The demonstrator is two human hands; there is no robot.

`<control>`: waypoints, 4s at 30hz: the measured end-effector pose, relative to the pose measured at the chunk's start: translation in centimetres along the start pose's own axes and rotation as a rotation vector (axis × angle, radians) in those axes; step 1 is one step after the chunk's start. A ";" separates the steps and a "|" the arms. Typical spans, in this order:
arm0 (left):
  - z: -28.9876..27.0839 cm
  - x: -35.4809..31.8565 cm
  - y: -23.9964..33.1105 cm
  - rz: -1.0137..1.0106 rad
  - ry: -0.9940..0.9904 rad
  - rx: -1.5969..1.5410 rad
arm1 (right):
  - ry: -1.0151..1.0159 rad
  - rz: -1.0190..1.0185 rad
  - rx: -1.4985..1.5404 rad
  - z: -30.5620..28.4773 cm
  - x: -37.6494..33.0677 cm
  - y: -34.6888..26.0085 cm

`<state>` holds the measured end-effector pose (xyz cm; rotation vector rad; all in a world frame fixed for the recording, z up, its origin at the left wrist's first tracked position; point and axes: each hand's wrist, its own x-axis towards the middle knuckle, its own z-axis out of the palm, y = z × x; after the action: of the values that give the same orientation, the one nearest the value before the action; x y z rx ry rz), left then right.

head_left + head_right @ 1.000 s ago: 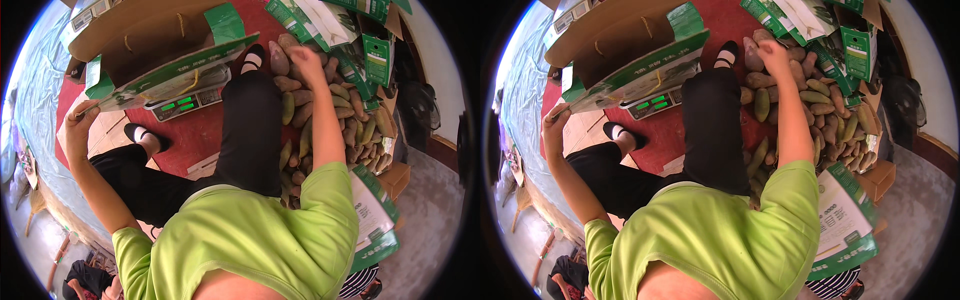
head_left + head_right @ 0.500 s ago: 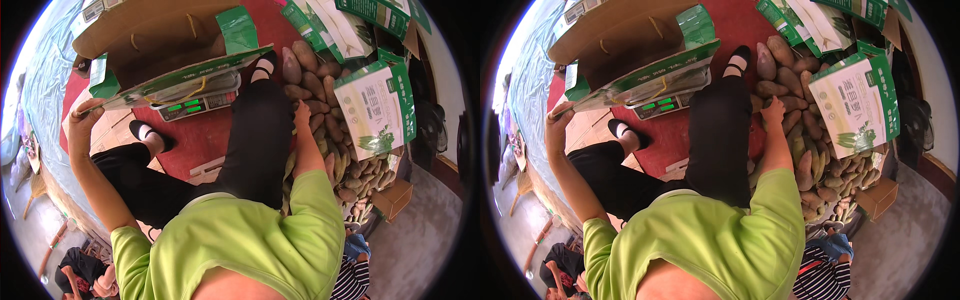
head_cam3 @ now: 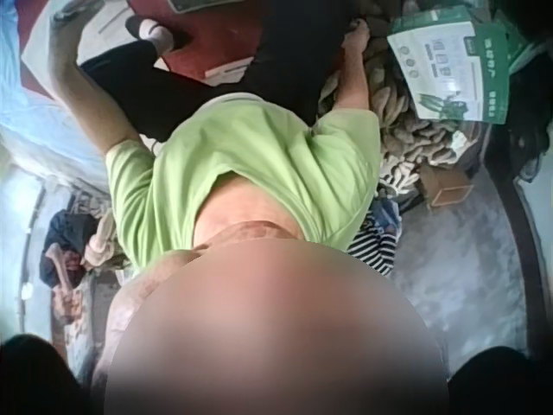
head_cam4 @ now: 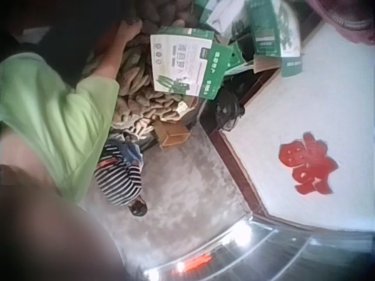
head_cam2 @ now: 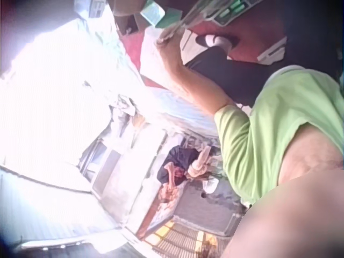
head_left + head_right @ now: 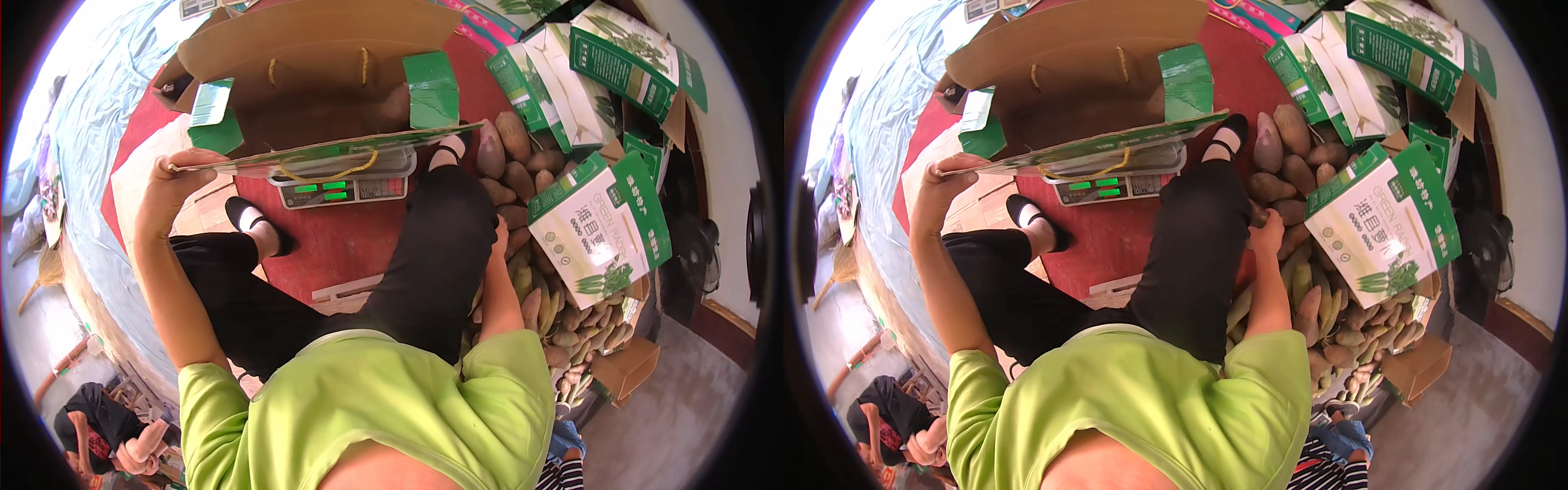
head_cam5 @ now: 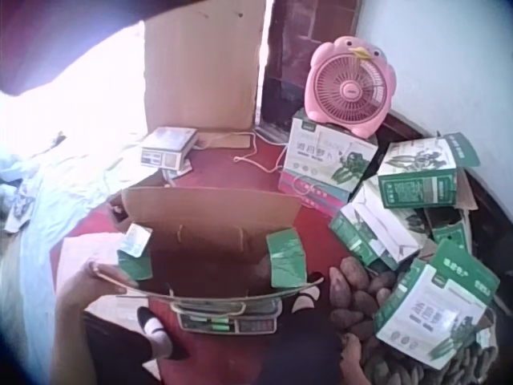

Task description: Sorting green radishes from a pile on the floor, weighing them on a digital scale, and packing them into branded cardboard boxes.

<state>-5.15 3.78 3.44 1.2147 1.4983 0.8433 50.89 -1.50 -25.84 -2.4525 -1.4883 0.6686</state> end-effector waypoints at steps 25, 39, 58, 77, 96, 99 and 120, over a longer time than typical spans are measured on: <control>-0.4 0.3 -0.7 0.010 -0.082 0.013 | -0.098 -0.950 0.704 -20.9 -3.1 -36.0; -1.3 0.1 -1.4 -0.056 0.098 0.235 | 0.188 -0.414 0.857 -13.5 0.4 -17.7; -0.6 0.5 -1.3 -0.048 0.125 0.243 | 0.228 0.565 -0.454 -11.4 -10.2 12.3; 0.3 -0.1 0.1 -0.058 -0.001 0.061 | -0.012 0.266 -0.567 -11.8 -13.5 10.1; -0.4 0.2 -1.2 -0.008 -0.033 0.014 | 0.251 -0.751 0.821 -28.1 -6.6 -25.9; -0.4 0.3 -1.1 -0.021 -0.034 0.078 | 0.091 -0.843 0.807 -27.9 -6.5 -31.7; -0.2 -0.3 -0.5 -0.068 0.040 0.155 | 0.135 -0.473 0.818 -17.0 -0.7 -23.2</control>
<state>-5.47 3.36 3.16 1.2582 1.6531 0.7207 40.33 10.05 -1.72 -1.4474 -1.3075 0.7808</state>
